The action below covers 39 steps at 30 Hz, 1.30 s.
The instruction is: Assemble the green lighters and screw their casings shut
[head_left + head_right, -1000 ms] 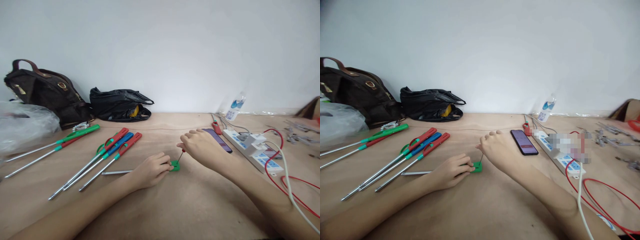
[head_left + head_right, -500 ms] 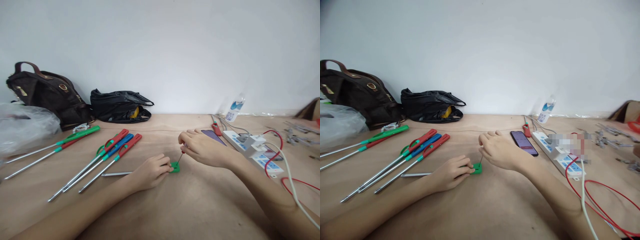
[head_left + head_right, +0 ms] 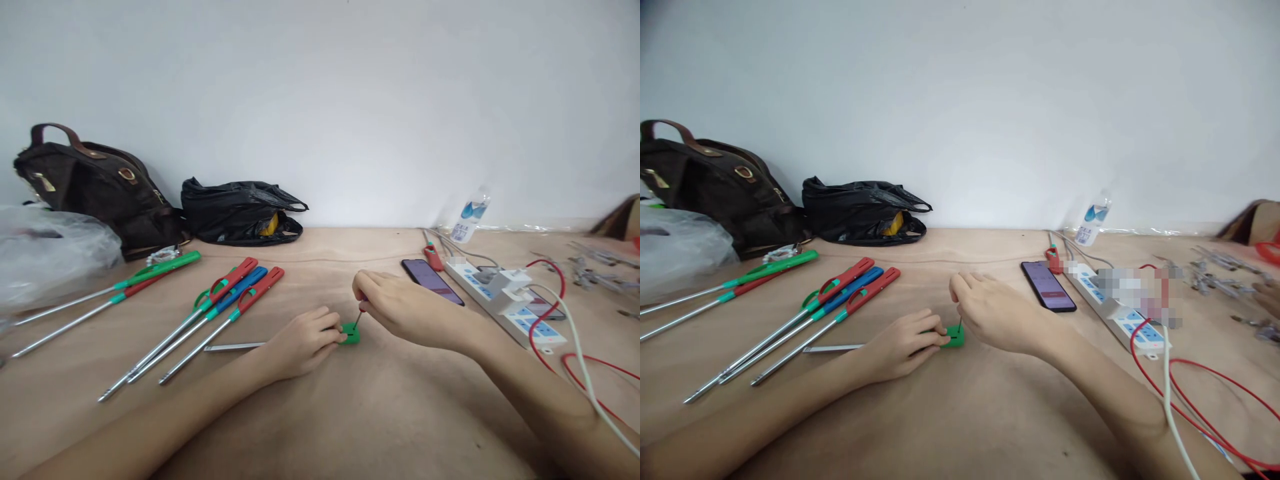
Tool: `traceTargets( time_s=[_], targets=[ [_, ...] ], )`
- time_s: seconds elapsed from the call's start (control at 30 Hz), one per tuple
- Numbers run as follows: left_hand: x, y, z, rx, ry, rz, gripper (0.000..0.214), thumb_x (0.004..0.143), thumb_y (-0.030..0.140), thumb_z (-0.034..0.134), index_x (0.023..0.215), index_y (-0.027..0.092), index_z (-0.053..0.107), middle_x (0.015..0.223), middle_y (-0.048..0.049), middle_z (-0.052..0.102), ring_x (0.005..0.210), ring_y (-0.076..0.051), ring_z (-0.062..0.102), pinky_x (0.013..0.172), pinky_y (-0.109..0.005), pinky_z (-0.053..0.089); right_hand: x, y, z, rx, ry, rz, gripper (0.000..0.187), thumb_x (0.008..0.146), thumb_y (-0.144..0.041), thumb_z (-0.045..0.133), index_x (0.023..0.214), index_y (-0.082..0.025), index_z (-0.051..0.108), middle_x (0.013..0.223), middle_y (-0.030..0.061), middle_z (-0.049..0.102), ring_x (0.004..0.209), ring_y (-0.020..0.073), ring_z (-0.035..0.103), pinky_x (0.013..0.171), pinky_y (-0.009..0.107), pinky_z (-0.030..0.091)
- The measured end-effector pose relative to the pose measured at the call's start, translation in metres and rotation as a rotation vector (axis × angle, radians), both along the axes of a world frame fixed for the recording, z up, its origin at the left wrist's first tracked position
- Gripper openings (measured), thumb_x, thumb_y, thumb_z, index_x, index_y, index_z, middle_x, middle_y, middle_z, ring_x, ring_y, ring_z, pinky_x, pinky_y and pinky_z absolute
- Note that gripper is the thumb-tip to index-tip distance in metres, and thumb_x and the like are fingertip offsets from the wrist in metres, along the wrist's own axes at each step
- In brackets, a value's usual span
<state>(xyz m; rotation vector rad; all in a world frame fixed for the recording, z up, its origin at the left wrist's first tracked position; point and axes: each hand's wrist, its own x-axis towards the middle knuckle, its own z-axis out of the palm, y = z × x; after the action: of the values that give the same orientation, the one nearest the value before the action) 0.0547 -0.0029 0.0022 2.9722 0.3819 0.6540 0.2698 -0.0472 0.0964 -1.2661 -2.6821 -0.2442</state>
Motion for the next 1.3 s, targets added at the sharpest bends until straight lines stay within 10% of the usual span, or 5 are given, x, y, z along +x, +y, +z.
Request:
traceTargets(
  time_s=[0.23,0.43,0.67,0.9,1.3],
  targets=[
    [0.0,-0.001,0.001,-0.002,-0.003,0.007,0.024,0.096,0.013,0.04,0.095,0.016,0.064,0.095,-0.0071,0.062,0.08,-0.018,0.053,0.068,-0.029,0.045,-0.005,0.014,-0.015,0.225,-0.147,-0.205,0.025,0.098,-0.033,0.049,0.084,-0.015,0.057,0.07,0.0095,0.066,0.064,0.0231,0.063,0.061,0.032,0.037],
    [0.0,0.0,-0.001,-0.001,-0.018,-0.012,0.023,0.096,0.013,0.04,0.097,0.016,0.063,0.095,-0.0071,0.061,0.079,-0.017,0.053,0.068,-0.029,0.045,0.01,0.014,-0.003,-0.046,0.045,-0.057,0.018,0.093,-0.01,0.041,0.1,-0.014,0.057,0.103,0.0095,0.066,0.084,0.0176,0.062,0.073,0.028,0.043],
    [0.0,0.0,0.001,0.007,-0.014,-0.004,0.025,0.097,0.013,0.039,0.093,0.015,0.063,0.093,-0.0073,0.06,0.078,-0.017,0.051,0.066,-0.029,0.045,0.002,0.018,0.001,-0.05,-0.056,-0.251,0.031,0.098,-0.033,0.046,0.075,-0.016,0.057,0.07,0.0088,0.066,0.066,0.0217,0.061,0.056,0.029,0.031],
    [0.0,0.0,-0.001,0.012,-0.002,-0.003,0.023,0.097,0.013,0.04,0.096,0.015,0.063,0.095,-0.0072,0.061,0.079,-0.017,0.052,0.068,-0.028,0.045,0.016,0.013,0.007,-0.241,0.146,0.014,0.01,0.095,-0.016,0.042,0.096,-0.018,0.052,0.092,0.005,0.067,0.078,0.016,0.06,0.066,0.026,0.04],
    [0.0,-0.001,0.001,0.02,-0.017,-0.002,0.021,0.096,0.013,0.042,0.095,0.016,0.062,0.094,-0.0065,0.061,0.079,-0.017,0.052,0.066,-0.028,0.044,0.006,0.006,0.002,-0.144,0.09,0.049,0.016,0.091,-0.008,0.046,0.104,-0.014,0.053,0.099,0.0096,0.069,0.088,0.0195,0.063,0.071,0.028,0.041]
  ],
)
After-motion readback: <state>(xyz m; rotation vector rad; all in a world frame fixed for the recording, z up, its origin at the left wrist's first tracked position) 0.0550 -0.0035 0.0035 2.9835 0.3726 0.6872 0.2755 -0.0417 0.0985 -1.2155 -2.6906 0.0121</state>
